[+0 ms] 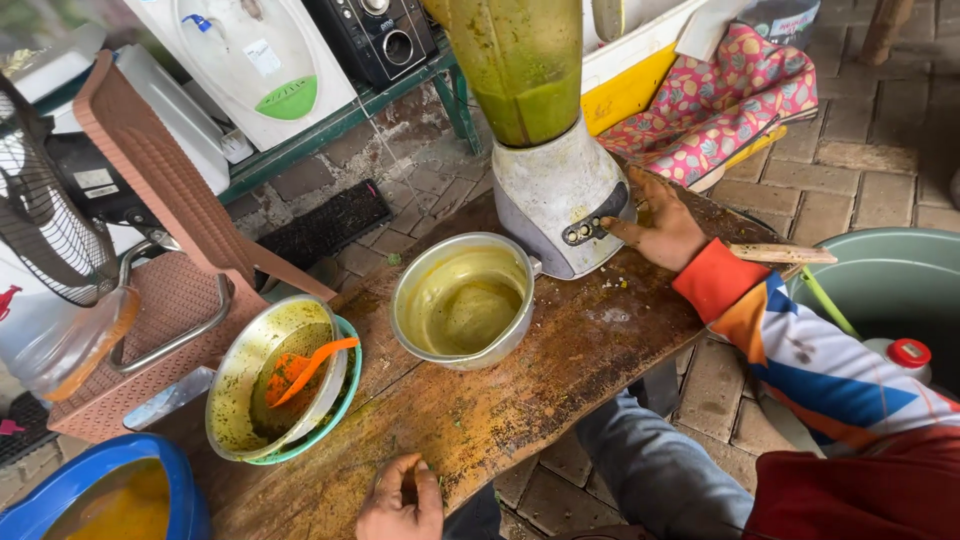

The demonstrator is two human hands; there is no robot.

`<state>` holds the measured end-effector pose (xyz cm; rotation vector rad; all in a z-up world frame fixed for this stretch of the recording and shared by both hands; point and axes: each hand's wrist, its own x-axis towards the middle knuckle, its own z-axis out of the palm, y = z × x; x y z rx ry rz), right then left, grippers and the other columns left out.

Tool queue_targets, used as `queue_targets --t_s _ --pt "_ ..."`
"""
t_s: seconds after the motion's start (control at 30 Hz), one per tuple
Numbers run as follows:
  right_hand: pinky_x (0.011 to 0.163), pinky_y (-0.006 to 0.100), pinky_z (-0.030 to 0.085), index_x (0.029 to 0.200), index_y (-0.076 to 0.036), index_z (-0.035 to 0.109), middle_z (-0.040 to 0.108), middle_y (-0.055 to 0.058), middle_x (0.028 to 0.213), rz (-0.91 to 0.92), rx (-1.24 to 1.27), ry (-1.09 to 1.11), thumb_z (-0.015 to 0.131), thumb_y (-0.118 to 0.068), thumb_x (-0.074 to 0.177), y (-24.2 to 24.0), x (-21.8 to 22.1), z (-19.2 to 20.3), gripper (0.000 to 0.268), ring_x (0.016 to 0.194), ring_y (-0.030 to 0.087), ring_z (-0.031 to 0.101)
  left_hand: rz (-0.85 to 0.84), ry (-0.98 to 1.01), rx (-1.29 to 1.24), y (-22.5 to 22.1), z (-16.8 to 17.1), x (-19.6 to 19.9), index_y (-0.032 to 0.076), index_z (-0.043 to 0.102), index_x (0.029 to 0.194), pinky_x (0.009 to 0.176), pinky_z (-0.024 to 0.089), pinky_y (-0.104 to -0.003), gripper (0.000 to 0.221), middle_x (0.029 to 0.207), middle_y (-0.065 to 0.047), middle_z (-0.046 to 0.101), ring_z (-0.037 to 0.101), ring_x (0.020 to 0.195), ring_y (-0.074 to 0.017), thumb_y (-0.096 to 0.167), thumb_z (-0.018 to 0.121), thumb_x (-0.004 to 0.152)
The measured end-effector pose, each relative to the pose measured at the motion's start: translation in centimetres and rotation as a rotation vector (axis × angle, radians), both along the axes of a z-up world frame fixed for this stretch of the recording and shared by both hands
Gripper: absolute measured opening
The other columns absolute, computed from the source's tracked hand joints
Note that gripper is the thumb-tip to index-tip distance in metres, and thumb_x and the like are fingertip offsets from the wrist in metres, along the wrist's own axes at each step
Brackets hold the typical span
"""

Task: Blending green leafy material and transferring the processed herbal mixture between containers.

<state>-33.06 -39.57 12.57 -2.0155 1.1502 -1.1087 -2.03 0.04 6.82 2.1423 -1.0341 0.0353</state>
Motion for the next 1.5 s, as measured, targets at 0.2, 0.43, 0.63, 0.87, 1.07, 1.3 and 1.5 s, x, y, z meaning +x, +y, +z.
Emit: queue_targets --t_s 0.2,0.43,0.63,0.87,1.07,1.3,1.5 --pt "0.12 0.043 0.03 0.154 0.003 0.038 0.044 0.027 0.155 -0.051 -0.17 -0.133 0.079 -0.032 0.088 0.2 2.5 -2.0 0.085 0.145 0.037 0.038 0.052 0.024 -0.024 0.0 0.4 -0.6 0.009 0.079 0.092 0.052 0.06 -0.03 0.016 0.063 -0.007 0.075 0.075 0.054 -0.0141 0.018 0.071 0.081" --pt "0.119 0.042 0.035 0.156 -0.006 0.043 0.036 0.024 0.161 -0.166 -0.301 -0.35 0.073 -0.025 0.094 -0.3 2.9 -3.5 0.071 0.148 0.038 0.04 0.01 0.106 -0.18 -0.9 -11.1 4.4 0.003 0.074 0.092 0.056 0.061 -0.035 0.018 0.062 -0.011 0.073 0.073 0.054 -0.0158 0.018 0.072 0.083" --pt "0.121 0.044 0.033 0.154 -0.002 0.044 0.046 0.024 0.156 -0.058 -0.288 -0.288 0.073 -0.023 0.091 -0.7 2.8 -4.7 0.073 0.145 0.037 0.044 0.087 0.223 -0.051 -0.2 -10.4 4.2 0.002 0.074 0.097 0.059 0.062 -0.04 0.023 0.066 -0.012 0.073 0.071 0.055 -0.0184 0.021 0.073 0.084" --pt "0.12 0.046 0.03 0.155 0.002 0.039 0.042 0.028 0.156 -0.041 -0.251 -0.17 0.078 -0.029 0.087 1.1 2.9 -2.7 0.083 0.145 0.04 0.039 0.148 0.23 0.038 -0.1 -11.4 5.3 0.001 0.074 0.103 0.055 0.06 -0.039 0.025 0.062 -0.013 0.071 0.069 0.051 -0.0192 0.018 0.074 0.085" --pt "0.12 0.045 0.034 0.158 -0.002 0.04 0.044 0.022 0.156 -0.068 -0.216 -0.318 0.077 -0.025 0.089 0.8 2.7 -3.4 0.082 0.144 0.036 0.042 0.105 0.3 -0.063 0.5 -10.3 4.5 -0.001 0.072 0.105 0.055 0.057 -0.039 0.023 0.064 -0.014 0.071 0.068 0.053 -0.0203 0.012 0.071 0.086" --pt "0.102 0.036 0.047 0.158 -0.014 0.046 0.061 0.0 0.148 0.159 0.362 -1.227 0.065 -0.048 0.094 -0.9 -3.9 0.9 0.075 0.134 0.017 0.058 -0.008 0.321 -0.229 1.3 -10.1 3.6 -0.002 0.07 0.102 0.053 0.049 -0.032 0.016 0.064 -0.011 0.066 0.059 0.053 -0.0151 0.006 0.069 0.088" --pt "0.103 0.048 0.056 0.149 -0.009 0.049 0.058 0.018 0.135 0.369 0.585 -1.514 0.062 -0.047 0.095 4.7 -9.2 13.1 0.067 0.12 0.033 0.063 -0.15 0.428 -0.329 2.2 -11.7 4.5 -0.001 0.068 0.106 0.056 0.05 -0.029 0.016 0.07 -0.01 0.066 0.059 0.057 -0.0132 0.008 0.066 0.092"
